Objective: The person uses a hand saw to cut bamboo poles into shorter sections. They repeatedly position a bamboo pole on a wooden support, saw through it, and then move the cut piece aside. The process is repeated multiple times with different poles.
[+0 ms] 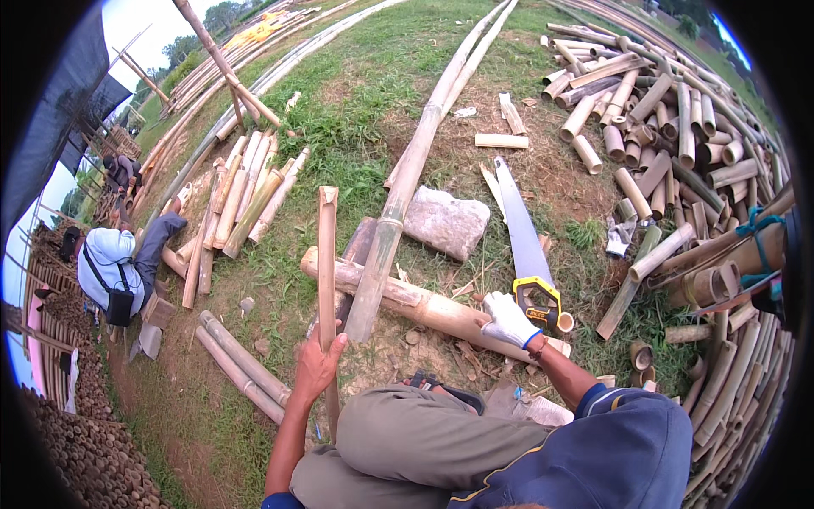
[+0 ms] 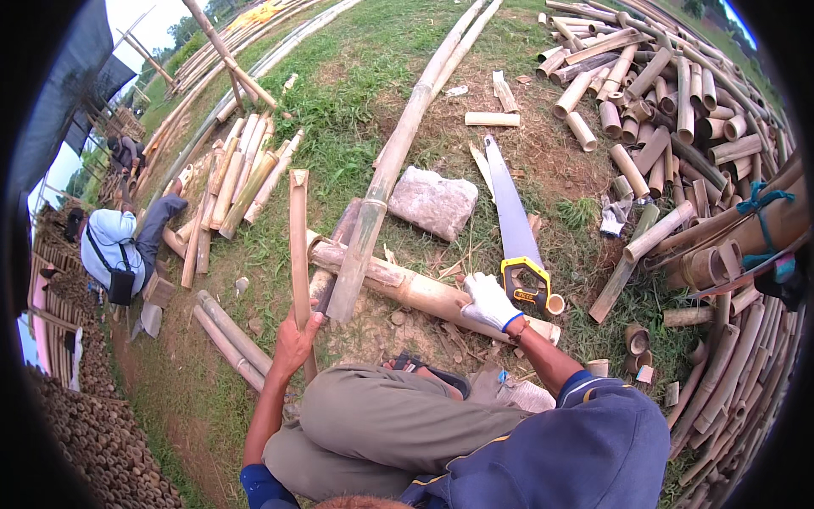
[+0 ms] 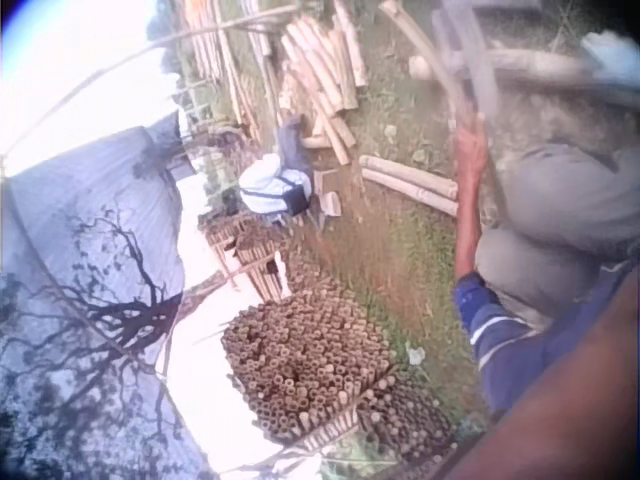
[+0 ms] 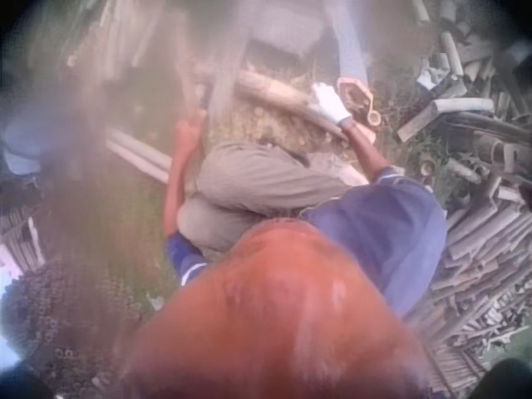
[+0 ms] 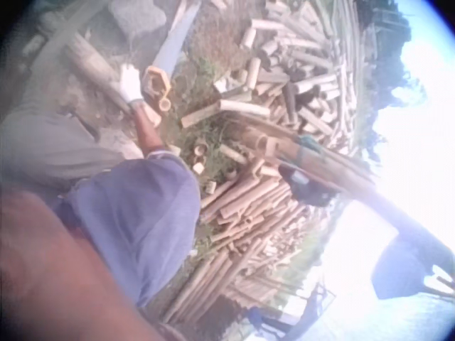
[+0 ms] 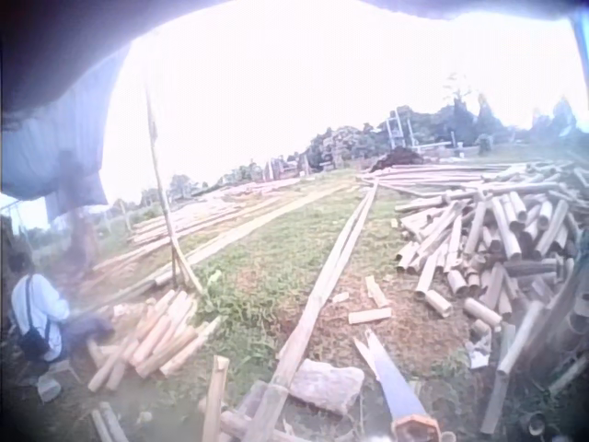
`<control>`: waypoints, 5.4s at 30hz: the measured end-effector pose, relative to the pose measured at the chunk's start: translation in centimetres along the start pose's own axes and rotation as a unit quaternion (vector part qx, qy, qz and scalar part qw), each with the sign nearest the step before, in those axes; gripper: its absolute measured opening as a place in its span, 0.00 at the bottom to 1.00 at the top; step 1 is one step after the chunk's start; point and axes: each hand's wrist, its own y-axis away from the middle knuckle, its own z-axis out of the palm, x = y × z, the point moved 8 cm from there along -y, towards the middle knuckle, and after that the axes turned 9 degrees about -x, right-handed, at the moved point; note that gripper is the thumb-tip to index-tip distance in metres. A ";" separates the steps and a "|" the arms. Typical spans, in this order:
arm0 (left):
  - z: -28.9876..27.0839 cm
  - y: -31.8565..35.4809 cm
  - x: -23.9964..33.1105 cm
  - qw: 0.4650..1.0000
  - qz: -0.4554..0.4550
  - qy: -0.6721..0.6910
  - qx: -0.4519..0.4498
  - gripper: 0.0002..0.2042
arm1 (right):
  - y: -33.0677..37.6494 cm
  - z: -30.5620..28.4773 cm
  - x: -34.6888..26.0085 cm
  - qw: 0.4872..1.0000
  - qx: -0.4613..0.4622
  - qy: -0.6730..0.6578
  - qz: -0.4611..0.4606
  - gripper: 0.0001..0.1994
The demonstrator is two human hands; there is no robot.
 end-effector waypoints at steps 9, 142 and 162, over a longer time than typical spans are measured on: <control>9.1 -7.1 4.2 0.990 0.063 0.124 0.006 0.34 | -7.3 9.2 -18.2 0.836 -0.146 -0.521 -0.095 0.28; 2.5 4.6 -12.3 0.972 -0.151 -0.179 0.033 0.47 | -13.6 5.6 -32.9 0.876 0.069 0.027 -0.477 0.11; 2.1 6.3 -11.2 0.977 -0.107 -0.186 0.005 0.49 | -6.9 3.9 -25.0 0.936 0.046 -0.101 -0.334 0.24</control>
